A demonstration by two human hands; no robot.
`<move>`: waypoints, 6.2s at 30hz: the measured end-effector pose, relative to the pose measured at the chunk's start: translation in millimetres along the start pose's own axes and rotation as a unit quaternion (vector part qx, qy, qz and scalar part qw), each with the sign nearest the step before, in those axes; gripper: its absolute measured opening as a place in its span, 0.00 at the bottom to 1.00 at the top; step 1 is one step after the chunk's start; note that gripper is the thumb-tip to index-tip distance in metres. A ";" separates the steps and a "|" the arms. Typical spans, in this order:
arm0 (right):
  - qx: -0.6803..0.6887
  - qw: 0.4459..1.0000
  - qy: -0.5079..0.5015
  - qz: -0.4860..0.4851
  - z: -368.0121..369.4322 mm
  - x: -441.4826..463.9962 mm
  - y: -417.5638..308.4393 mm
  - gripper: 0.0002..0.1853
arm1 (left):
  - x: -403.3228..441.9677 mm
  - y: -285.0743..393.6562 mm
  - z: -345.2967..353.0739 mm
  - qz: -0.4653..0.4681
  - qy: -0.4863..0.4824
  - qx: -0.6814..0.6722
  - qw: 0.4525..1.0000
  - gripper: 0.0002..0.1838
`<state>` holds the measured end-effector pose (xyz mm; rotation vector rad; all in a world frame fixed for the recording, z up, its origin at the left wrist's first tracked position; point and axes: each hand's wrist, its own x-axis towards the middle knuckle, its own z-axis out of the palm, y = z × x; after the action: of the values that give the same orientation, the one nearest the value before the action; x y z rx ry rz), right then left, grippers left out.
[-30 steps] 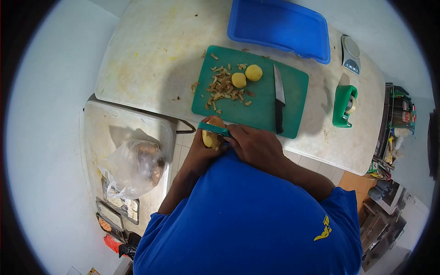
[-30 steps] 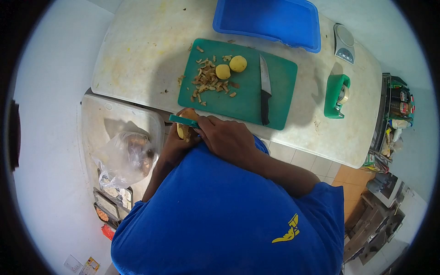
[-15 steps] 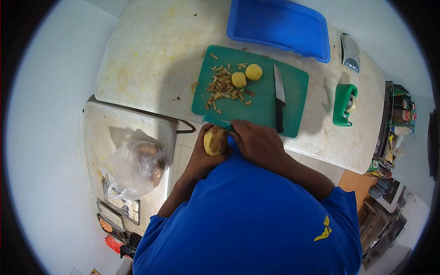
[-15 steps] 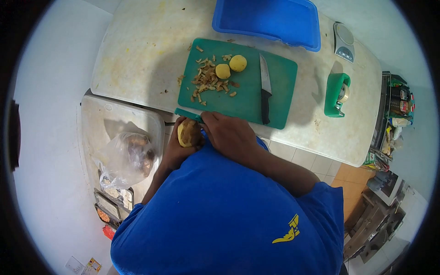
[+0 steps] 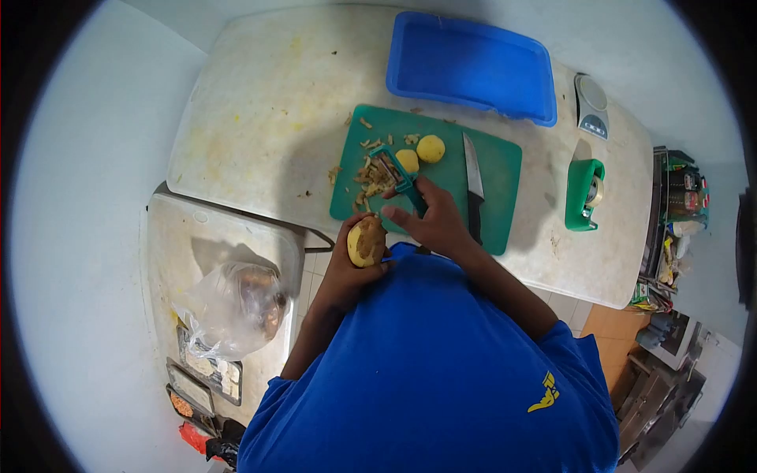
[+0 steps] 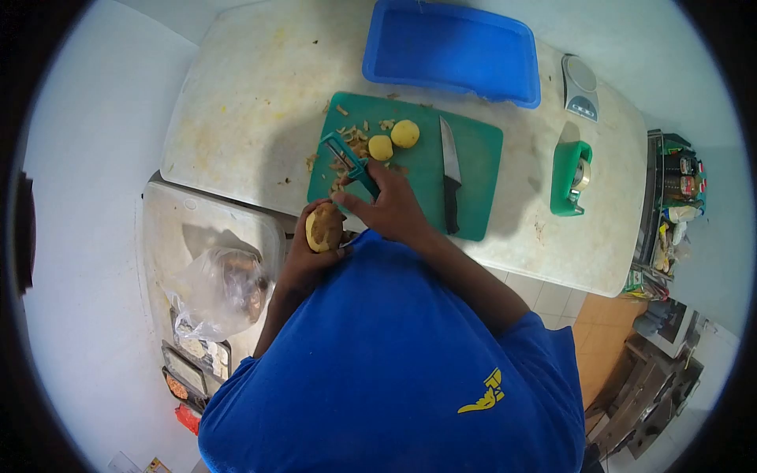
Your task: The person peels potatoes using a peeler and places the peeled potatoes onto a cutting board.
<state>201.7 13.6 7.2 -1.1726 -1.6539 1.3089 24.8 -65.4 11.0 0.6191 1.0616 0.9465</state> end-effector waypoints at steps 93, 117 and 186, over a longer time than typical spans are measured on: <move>-0.258 0.952 -0.124 -0.113 7.7 -18.1 6.1 0.14 | 16.6 -16.7 -23.7 0.047 0.115 0.039 0.992 0.38; -0.235 0.963 -0.111 -0.075 -9.7 -19.4 -18.4 0.14 | 5.9 -4.1 -12.8 0.171 0.142 0.305 0.926 0.41; -0.334 0.938 -0.081 0.046 -22.0 22.3 28.6 0.19 | 16.2 -11.5 -21.2 0.113 0.169 0.294 0.934 0.39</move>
<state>220.7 43.9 -15.6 -1.5710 -2.2901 0.9261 11.9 -56.9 -13.7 1.1185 1.6326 0.9520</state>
